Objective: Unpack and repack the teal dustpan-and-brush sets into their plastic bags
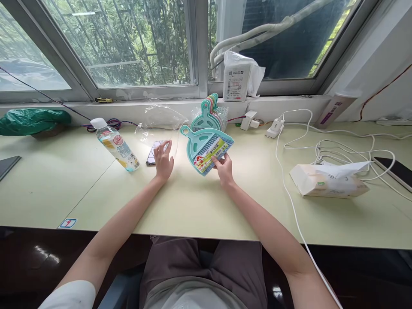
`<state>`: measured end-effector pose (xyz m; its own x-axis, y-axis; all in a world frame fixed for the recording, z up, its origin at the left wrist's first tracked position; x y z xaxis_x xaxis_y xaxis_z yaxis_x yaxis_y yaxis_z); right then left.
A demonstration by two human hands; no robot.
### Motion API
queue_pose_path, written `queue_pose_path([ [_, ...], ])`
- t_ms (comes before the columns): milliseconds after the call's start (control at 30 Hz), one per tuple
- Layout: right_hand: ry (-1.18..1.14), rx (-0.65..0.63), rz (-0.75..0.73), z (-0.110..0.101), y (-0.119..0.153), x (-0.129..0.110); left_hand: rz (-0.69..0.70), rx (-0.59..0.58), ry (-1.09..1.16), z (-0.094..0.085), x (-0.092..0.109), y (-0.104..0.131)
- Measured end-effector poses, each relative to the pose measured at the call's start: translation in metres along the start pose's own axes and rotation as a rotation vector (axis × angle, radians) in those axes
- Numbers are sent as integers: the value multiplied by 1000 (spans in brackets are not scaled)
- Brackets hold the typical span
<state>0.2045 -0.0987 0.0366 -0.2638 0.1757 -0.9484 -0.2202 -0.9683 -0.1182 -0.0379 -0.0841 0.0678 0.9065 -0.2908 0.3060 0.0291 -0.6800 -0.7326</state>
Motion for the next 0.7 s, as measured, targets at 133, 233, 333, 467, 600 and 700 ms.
queue_pose_path([
  [133,9,-39,-4,4,2,-4,2,-6,4,0,0,0],
  [233,24,-88,50,9,3,1,17,-13,15,0,1,0],
  [333,25,-97,100,9,4,7,23,-8,15,-1,2,0],
  [467,23,-61,109,4,2,10,26,9,19,-2,2,-1],
  [600,30,-4,113,-3,-1,11,79,-13,34,-1,9,1],
  [700,16,-31,119,-1,-1,13,141,-46,50,1,19,3],
])
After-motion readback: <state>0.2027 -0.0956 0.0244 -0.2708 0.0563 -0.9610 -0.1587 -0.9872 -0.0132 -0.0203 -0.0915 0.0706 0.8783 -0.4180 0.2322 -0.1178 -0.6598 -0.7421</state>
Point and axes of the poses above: each hand's wrist, its own y-axis away from the middle knuckle, its own z-axis out of the palm, x = y × z, the point moved 6 cm from there along -y, towards the middle knuckle, and after that the axes turned 5 degrees about x, right-handed, at the moved point
